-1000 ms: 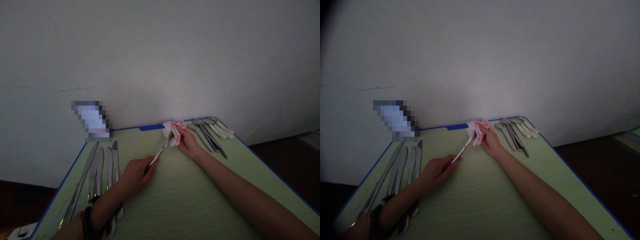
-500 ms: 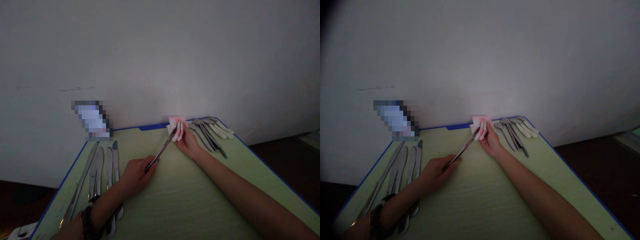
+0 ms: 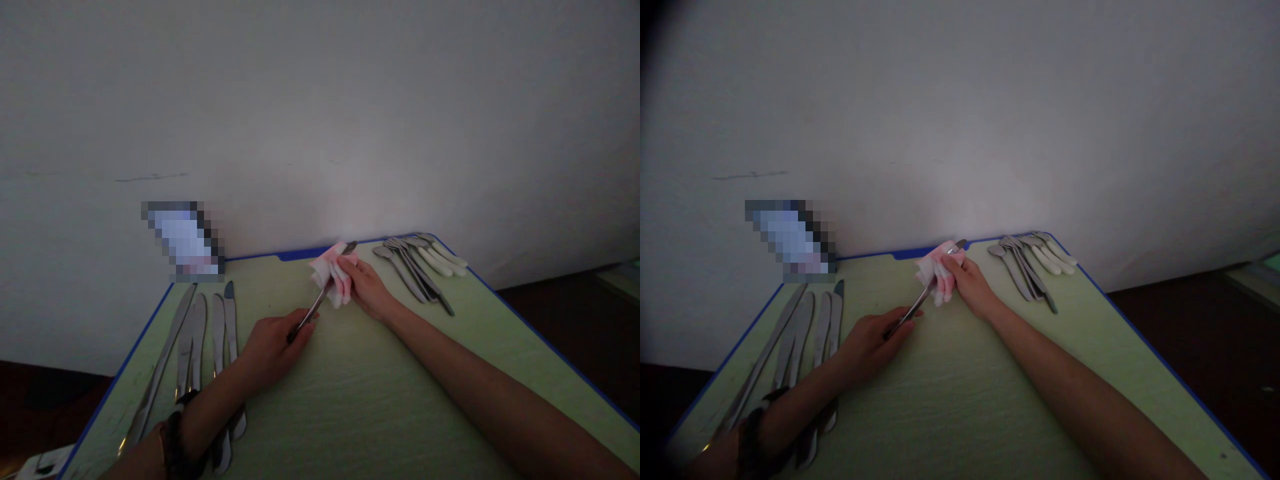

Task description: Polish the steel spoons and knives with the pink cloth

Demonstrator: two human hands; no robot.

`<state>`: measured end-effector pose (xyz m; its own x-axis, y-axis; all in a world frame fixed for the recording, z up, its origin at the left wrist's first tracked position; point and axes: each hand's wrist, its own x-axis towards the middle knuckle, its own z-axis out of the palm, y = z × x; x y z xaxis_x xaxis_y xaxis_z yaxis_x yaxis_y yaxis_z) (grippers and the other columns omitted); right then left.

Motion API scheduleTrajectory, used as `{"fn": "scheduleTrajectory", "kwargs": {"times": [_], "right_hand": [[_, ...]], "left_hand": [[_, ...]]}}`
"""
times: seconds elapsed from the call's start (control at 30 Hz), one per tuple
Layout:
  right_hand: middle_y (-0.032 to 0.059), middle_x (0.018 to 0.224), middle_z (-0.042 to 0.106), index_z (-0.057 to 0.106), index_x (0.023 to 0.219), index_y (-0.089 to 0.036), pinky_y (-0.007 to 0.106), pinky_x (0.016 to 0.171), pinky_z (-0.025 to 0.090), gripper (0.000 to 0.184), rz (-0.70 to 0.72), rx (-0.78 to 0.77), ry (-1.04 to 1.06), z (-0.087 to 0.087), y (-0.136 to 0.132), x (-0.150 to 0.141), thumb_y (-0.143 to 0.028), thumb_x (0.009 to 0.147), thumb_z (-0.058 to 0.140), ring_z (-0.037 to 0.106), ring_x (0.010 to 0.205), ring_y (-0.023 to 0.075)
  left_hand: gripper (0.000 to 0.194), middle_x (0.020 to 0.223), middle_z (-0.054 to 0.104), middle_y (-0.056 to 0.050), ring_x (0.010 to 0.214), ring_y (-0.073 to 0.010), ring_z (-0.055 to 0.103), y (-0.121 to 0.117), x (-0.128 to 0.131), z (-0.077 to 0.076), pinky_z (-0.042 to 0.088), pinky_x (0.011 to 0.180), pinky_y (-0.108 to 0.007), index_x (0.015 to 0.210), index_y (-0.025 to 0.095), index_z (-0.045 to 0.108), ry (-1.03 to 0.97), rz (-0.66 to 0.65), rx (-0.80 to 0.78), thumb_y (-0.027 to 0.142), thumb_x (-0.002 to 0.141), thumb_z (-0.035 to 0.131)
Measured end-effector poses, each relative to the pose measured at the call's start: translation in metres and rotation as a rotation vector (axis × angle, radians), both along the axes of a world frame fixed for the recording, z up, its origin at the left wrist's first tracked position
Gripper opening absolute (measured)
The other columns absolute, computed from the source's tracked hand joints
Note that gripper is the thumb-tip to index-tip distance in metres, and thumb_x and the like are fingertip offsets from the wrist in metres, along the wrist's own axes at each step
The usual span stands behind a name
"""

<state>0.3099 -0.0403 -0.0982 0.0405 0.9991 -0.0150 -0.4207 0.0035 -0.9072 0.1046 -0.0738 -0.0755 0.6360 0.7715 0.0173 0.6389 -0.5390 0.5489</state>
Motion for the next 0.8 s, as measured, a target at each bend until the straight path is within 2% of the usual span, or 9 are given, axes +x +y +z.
{"fn": "scheduleTrajectory", "kwargs": {"times": [0.13, 0.23, 0.3, 0.4, 0.53, 0.7, 0.8], "right_hand": [[-0.0034, 0.062, 0.065, 0.064, 0.071, -0.017, 0.019, 0.056, 0.046, 0.019, -0.204, -0.081, 0.235, 0.005, 0.006, -0.002, -0.034, 0.078, 0.063, 0.056, 0.057, 0.0084], [-0.0019, 0.069, 0.067, 0.063, 0.074, -0.017, 0.019, 0.065, 0.051, 0.02, -0.339, -0.1, 0.414, 0.009, 0.01, 0.0, -0.031, 0.086, 0.054, 0.061, 0.064, 0.0087], [-0.0006, 0.073, 0.068, 0.063, 0.077, -0.017, 0.02, 0.066, 0.052, 0.024, -0.33, -0.092, 0.472, 0.01, 0.011, 0.002, -0.033, 0.088, 0.049, 0.062, 0.067, 0.0097], [-0.0019, 0.069, 0.067, 0.062, 0.077, -0.02, 0.021, 0.059, 0.052, 0.026, -0.262, -0.071, 0.537, 0.01, 0.009, 0.006, -0.035, 0.09, 0.046, 0.062, 0.062, 0.0104], [-0.0037, 0.06, 0.061, 0.061, 0.075, -0.02, 0.021, 0.051, 0.051, 0.026, -0.219, -0.048, 0.566, 0.011, 0.006, 0.008, -0.035, 0.089, 0.045, 0.056, 0.051, 0.0096], [-0.0035, 0.06, 0.061, 0.062, 0.08, -0.019, 0.02, 0.047, 0.048, 0.013, -0.164, -0.047, 0.501, 0.015, 0.004, 0.007, -0.028, 0.082, 0.052, 0.054, 0.049, 0.0096], [-0.003, 0.06, 0.062, 0.061, 0.074, -0.018, 0.019, 0.049, 0.048, 0.006, -0.164, -0.07, 0.395, 0.013, 0.005, 0.004, -0.022, 0.077, 0.058, 0.054, 0.052, 0.0093]], "left_hand": [[0.036, 0.072, 0.068, -0.001, 0.061, -0.0155, 0.062, -0.001, 0.0, -0.002, 0.041, 0.059, -0.023, 0.111, 0.02, 0.061, 0.012, 0.005, 0.007, 0.035, 0.092, 0.035], [0.037, 0.084, 0.07, -0.004, 0.071, -0.0182, 0.065, -0.001, 0.0, -0.004, 0.045, 0.066, -0.027, 0.117, 0.019, 0.056, -0.016, 0.029, 0.013, 0.034, 0.092, 0.032], [0.038, 0.095, 0.07, -0.005, 0.079, -0.019, 0.066, -0.001, 0.0, -0.006, 0.046, 0.072, -0.028, 0.123, 0.019, 0.052, -0.053, 0.06, 0.028, 0.032, 0.092, 0.032], [0.04, 0.108, 0.068, -0.006, 0.089, -0.0192, 0.065, -0.001, -0.001, -0.006, 0.046, 0.079, -0.029, 0.127, 0.02, 0.047, -0.097, 0.101, 0.041, 0.031, 0.092, 0.034], [0.041, 0.093, 0.07, -0.004, 0.079, -0.0196, 0.066, 0.0, 0.0, -0.004, 0.047, 0.072, -0.029, 0.128, 0.021, 0.046, -0.059, 0.105, -0.016, 0.036, 0.092, 0.034], [0.042, 0.104, 0.069, -0.005, 0.088, -0.0208, 0.066, -0.001, 0.001, -0.001, 0.047, 0.078, -0.031, 0.129, 0.022, 0.045, -0.061, 0.086, -0.045, 0.037, 0.094, 0.028], [0.044, 0.104, 0.07, -0.006, 0.089, -0.0223, 0.066, 0.0, 0.0, -0.002, 0.048, 0.079, -0.033, 0.13, 0.02, 0.046, -0.033, 0.093, -0.035, 0.037, 0.095, 0.026]]}}
